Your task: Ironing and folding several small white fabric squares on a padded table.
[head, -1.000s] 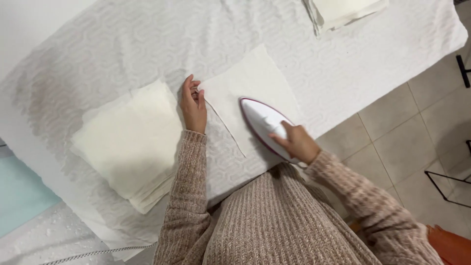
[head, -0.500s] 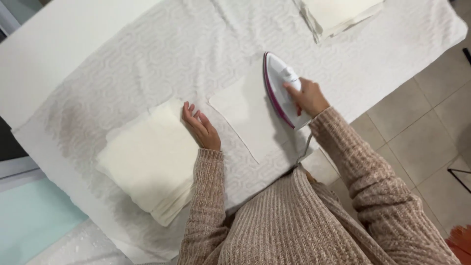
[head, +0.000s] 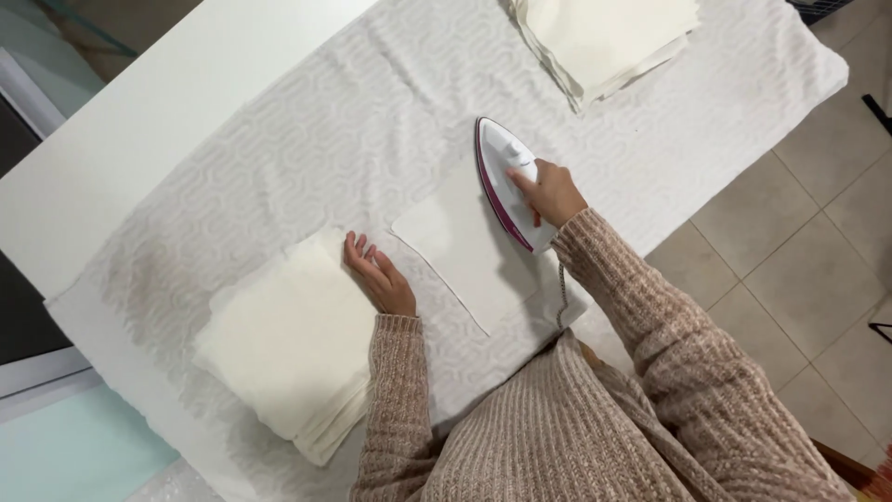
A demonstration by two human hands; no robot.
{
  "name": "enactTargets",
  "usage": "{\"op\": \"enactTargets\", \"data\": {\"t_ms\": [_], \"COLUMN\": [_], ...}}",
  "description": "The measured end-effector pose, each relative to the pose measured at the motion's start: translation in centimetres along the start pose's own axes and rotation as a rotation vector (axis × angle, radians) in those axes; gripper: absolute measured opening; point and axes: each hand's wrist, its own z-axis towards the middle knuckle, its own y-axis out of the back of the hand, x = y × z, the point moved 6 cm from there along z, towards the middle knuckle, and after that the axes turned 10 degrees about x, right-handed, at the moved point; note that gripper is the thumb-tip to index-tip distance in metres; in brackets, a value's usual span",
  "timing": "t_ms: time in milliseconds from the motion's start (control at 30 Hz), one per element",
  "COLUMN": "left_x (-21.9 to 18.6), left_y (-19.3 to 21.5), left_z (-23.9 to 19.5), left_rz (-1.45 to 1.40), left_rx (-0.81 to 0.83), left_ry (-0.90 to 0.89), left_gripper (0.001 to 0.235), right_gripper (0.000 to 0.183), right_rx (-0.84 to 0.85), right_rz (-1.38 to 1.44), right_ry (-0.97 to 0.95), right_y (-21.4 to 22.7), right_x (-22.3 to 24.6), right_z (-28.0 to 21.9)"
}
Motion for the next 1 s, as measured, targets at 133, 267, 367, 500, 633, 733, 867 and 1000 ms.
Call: {"op": "enactTargets", "data": {"t_ms": [133, 267, 367, 500, 633, 733, 867, 1000], "left_x": [-0.5, -2.9, -8.2, -6.2, -4.7, -4.2, -4.4, -4.1], "left_y": [-0.1, -0.2, -3.5, -9.5, -10.7, -10.5, -10.7, -10.5], "left_z": [0.6, 0.0, 0.3, -1.3, -1.3, -2.1, -1.8, -1.1], "left_rz": [-0.007, 0.072, 0.112, 0.648, 0.819, 0.857, 0.852, 0.862], "left_rx": [-0.031, -0.028, 0.105, 0.379, 0.417, 0.456, 0.395, 0.356], "left_ry": [-0.026, -0.053, -0.3, -0.204, -0.112, -0.025, -0.09, -0.086], "left_gripper": [0.051, 0.048, 0.049, 0.057, 0.063, 0.066, 0.067, 0.066], "right_gripper": [0.063, 0.071, 0.07, 0.067, 0.057, 0.053, 0.073, 0.063], "right_rx": [0.133, 0.211, 0.15, 0.063, 0.047, 0.124, 0.103, 0.097], "right_rz": [0.046, -0.131, -0.044, -0.049, -0.014, -0.013, -0.04, -0.055], "right_ry": [0.029, 0.165, 0.09, -0.036, -0.022, -0.027, -0.018, 0.007], "right_y": [-4.7, -14.4, -9.1, -2.1, -0.5, 0.1, 0.4, 0.5], "right_x": [3.7, 2.4, 1.5, -0.3, 0.8, 1.4, 2.5, 2.0], "right_z": [-2.2, -2.2, -4.2, -1.4, 0.9, -1.9, -1.6, -1.3]}}
